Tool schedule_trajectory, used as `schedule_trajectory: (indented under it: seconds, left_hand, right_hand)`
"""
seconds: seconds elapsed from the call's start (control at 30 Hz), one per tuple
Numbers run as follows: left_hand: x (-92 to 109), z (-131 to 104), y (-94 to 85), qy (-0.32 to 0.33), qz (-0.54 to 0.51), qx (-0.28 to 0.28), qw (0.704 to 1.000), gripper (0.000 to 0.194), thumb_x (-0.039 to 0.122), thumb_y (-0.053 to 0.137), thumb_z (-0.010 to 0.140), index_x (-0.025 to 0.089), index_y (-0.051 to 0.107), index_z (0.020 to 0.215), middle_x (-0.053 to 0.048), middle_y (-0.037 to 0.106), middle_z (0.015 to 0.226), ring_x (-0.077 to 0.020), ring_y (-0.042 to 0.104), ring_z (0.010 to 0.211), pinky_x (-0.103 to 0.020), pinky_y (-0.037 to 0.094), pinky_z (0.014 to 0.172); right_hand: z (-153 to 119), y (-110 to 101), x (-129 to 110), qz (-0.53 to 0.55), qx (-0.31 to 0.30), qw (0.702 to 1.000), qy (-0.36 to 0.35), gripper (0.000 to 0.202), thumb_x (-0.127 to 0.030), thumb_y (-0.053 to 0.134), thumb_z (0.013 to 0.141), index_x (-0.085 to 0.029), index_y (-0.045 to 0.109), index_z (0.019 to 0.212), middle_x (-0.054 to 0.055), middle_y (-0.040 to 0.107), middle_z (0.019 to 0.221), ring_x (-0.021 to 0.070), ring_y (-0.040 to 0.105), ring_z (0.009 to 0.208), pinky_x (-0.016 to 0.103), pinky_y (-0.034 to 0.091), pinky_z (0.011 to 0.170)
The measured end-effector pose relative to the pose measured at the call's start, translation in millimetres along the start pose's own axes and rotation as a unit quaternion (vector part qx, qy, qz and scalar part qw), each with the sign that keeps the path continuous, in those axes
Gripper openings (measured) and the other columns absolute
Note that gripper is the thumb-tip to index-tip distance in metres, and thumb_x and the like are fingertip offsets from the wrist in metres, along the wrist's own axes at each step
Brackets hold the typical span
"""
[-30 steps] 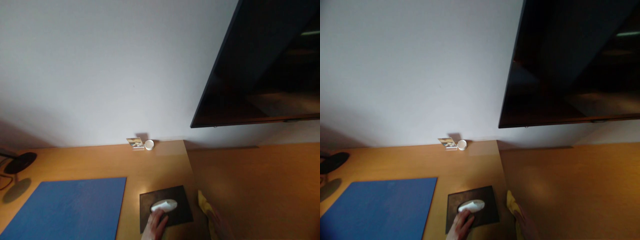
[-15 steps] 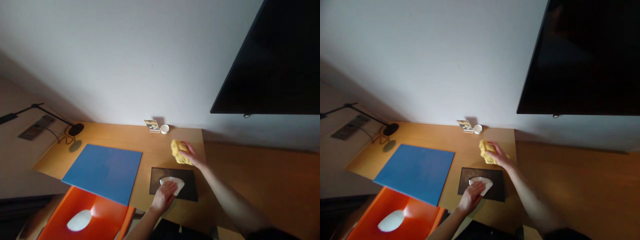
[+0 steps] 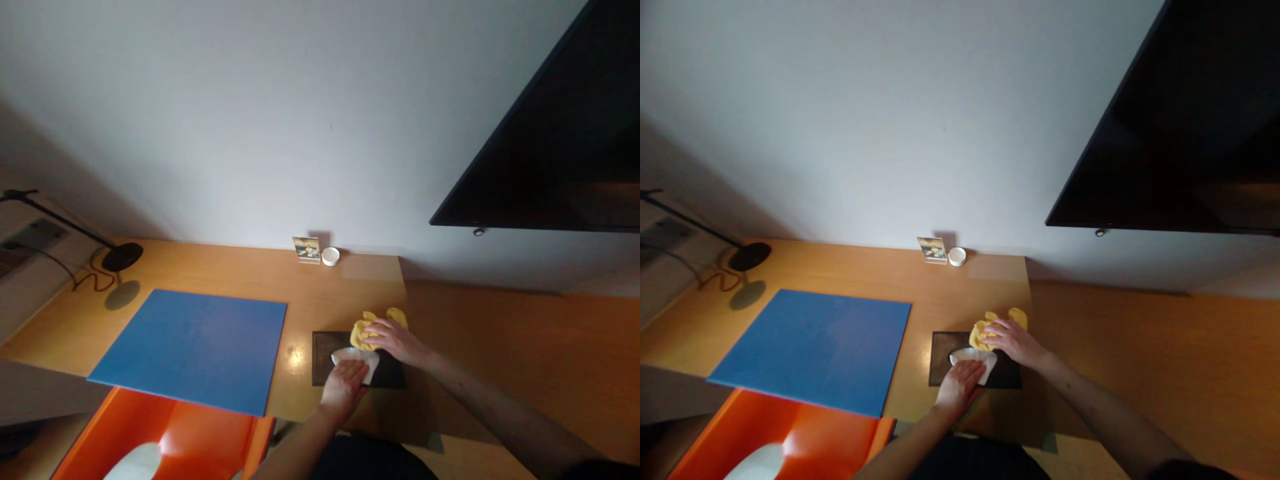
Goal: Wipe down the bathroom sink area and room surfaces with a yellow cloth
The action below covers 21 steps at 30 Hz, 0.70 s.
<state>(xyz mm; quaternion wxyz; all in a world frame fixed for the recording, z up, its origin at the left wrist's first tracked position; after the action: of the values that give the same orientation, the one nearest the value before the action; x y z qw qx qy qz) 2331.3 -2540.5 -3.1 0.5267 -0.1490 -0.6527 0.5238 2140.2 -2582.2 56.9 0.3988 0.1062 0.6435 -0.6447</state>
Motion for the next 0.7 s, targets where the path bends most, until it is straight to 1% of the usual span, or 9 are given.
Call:
schedule_trajectory:
  seconds: [0.07,0.13,0.2,0.27,0.37,0.47,0.57,0.63,0.7]
  left_hand:
    - [2,4,-4.6,-0.025,-0.012,-0.025,0.999,0.062,0.021,0.081,0.079,0.014,0.057,0.136,-0.013,0.060,0.138,-0.0323,0.058,0.124,-0.048,0.050,0.110]
    - [2,11,-15.8,-0.047,-0.018,-0.042,0.998,0.047,0.022,0.078,0.081,0.015,0.064,0.125,-0.011,0.066,0.127,-0.0302,0.062,0.114,-0.044,0.053,0.103]
    - [-2,22,-31.4,-0.048,-0.017,-0.053,0.997,0.018,0.022,0.070,0.088,0.015,0.071,0.105,-0.011,0.069,0.111,-0.0290,0.063,0.105,-0.043,0.054,0.096]
    - [-12,39,-48.7,-0.032,-0.019,-0.053,0.998,0.011,0.020,0.065,0.092,0.014,0.072,0.088,-0.012,0.068,0.107,-0.0303,0.060,0.107,-0.046,0.051,0.097]
    - [-32,67,-67.9,-0.001,-0.038,-0.050,0.998,0.014,0.028,0.074,0.088,0.015,0.073,0.084,-0.012,0.062,0.121,-0.0340,0.050,0.122,-0.051,0.042,0.106]
    - [-47,88,-71.8,0.023,-0.072,-0.074,0.994,0.016,0.032,0.079,0.086,0.018,0.073,0.081,-0.009,0.061,0.122,-0.0272,0.053,0.118,-0.042,0.044,0.105]
    - [-54,93,-69.7,0.024,-0.097,-0.093,0.991,0.013,0.028,0.075,0.088,0.018,0.072,0.081,-0.007,0.062,0.121,-0.0206,0.059,0.108,-0.033,0.048,0.097]
    - [-56,92,-68.9,0.014,-0.105,-0.092,0.990,0.014,0.027,0.072,0.090,0.017,0.071,0.081,-0.007,0.062,0.122,-0.0211,0.059,0.111,-0.033,0.048,0.098]
    - [-57,90,-67.7,0.006,-0.113,-0.093,0.989,0.016,0.028,0.071,0.091,0.017,0.070,0.078,-0.007,0.062,0.122,-0.0224,0.059,0.113,-0.034,0.047,0.100]
  right_hand:
    - [-55,-8,12,-0.103,0.004,0.993,0.061,0.040,-0.016,0.050,0.093,-0.032,0.073,0.122,0.003,0.070,0.131,0.0259,0.057,0.125,0.046,0.045,0.107]
    - [-113,1,5,-0.175,-0.023,0.979,0.105,0.045,-0.012,0.046,0.091,-0.031,0.073,0.121,0.006,0.070,0.128,0.0259,0.060,0.119,0.044,0.050,0.099]
    - [-161,22,-18,-0.192,-0.048,0.970,0.140,0.045,-0.008,0.046,0.088,-0.031,0.076,0.113,0.006,0.074,0.118,0.0238,0.064,0.107,0.039,0.054,0.089]
    - [-185,47,-51,-0.185,-0.041,0.966,0.174,0.046,-0.006,0.046,0.085,-0.030,0.075,0.110,0.006,0.075,0.110,0.0219,0.066,0.099,0.034,0.055,0.080]
    - [-157,80,-103,-0.197,0.041,0.960,0.192,0.050,-0.004,0.045,0.084,-0.027,0.071,0.120,0.007,0.072,0.118,0.0227,0.063,0.105,0.035,0.055,0.085]
    - [-71,110,-140,-0.220,0.104,0.960,0.136,0.044,-0.010,0.049,0.091,-0.029,0.069,0.125,0.005,0.069,0.128,0.0256,0.056,0.121,0.040,0.048,0.101]
    - [4,132,-150,-0.235,0.106,0.960,0.108,0.035,-0.019,0.052,0.097,-0.031,0.067,0.126,0.002,0.069,0.130,0.0252,0.056,0.120,0.039,0.049,0.096]
    - [17,137,-144,-0.242,0.099,0.959,0.113,0.034,-0.024,0.052,0.099,-0.030,0.065,0.130,0.002,0.068,0.132,0.0243,0.057,0.116,0.038,0.050,0.091]
    - [-2,136,-132,-0.248,0.110,0.955,0.124,0.036,-0.025,0.054,0.098,-0.029,0.064,0.133,0.002,0.067,0.134,0.0241,0.058,0.117,0.038,0.049,0.092]
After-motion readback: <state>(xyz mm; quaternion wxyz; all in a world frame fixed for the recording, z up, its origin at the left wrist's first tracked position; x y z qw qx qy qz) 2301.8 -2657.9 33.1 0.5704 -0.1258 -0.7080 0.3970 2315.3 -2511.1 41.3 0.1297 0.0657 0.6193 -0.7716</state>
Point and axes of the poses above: each hand's wrist, its own z-axis towards the middle knuckle, its own y-axis out of the palm, x = y × z, the point moved 6 cm from there along z, towards the middle knuckle
